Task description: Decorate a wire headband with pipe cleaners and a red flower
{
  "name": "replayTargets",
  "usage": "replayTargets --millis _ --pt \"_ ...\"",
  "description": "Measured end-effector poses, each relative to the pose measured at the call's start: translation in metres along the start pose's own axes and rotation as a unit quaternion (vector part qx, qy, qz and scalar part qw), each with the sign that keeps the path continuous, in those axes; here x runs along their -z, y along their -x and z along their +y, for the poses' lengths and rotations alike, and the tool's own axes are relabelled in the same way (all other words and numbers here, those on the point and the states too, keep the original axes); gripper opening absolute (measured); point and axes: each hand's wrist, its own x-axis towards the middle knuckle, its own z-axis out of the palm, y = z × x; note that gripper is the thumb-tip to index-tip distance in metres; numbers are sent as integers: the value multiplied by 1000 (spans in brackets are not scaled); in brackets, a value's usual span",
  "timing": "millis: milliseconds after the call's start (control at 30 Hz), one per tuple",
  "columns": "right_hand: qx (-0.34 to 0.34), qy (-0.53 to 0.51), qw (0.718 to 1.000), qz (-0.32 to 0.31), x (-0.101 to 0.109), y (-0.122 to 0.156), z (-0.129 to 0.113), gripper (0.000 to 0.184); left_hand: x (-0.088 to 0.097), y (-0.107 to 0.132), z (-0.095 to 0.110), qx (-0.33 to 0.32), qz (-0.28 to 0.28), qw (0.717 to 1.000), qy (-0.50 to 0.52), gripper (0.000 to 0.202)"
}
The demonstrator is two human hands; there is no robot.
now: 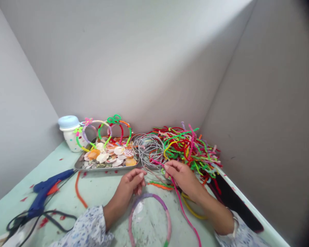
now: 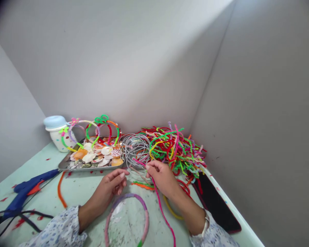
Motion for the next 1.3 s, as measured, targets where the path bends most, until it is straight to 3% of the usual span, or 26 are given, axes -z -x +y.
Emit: replayTargets --millis 267,500,633,867,1067,1300 --pt "61 106 987 100 27 -3 -15 21 1 0 -1 14 -7 1000 -7 24" --pt "133 292 924 209 54 -26 -18 20 2 -1 -1 11 -10 1000 -8 22" --pt "135 334 910 205 61 -42 -16 19 2 0 -1 4 -9 1000 -9 21" --pt "126 416 894 109 51 -43 -6 24 1 1 0 4 -12 1000 -7 21" --pt "190 465 851 154 51 -41 -13 17 2 1 0 3 -13 1000 3 21" --pt "236 421 850 210 60 -35 -39 18 1 1 2 -2 -15 999 36 24"
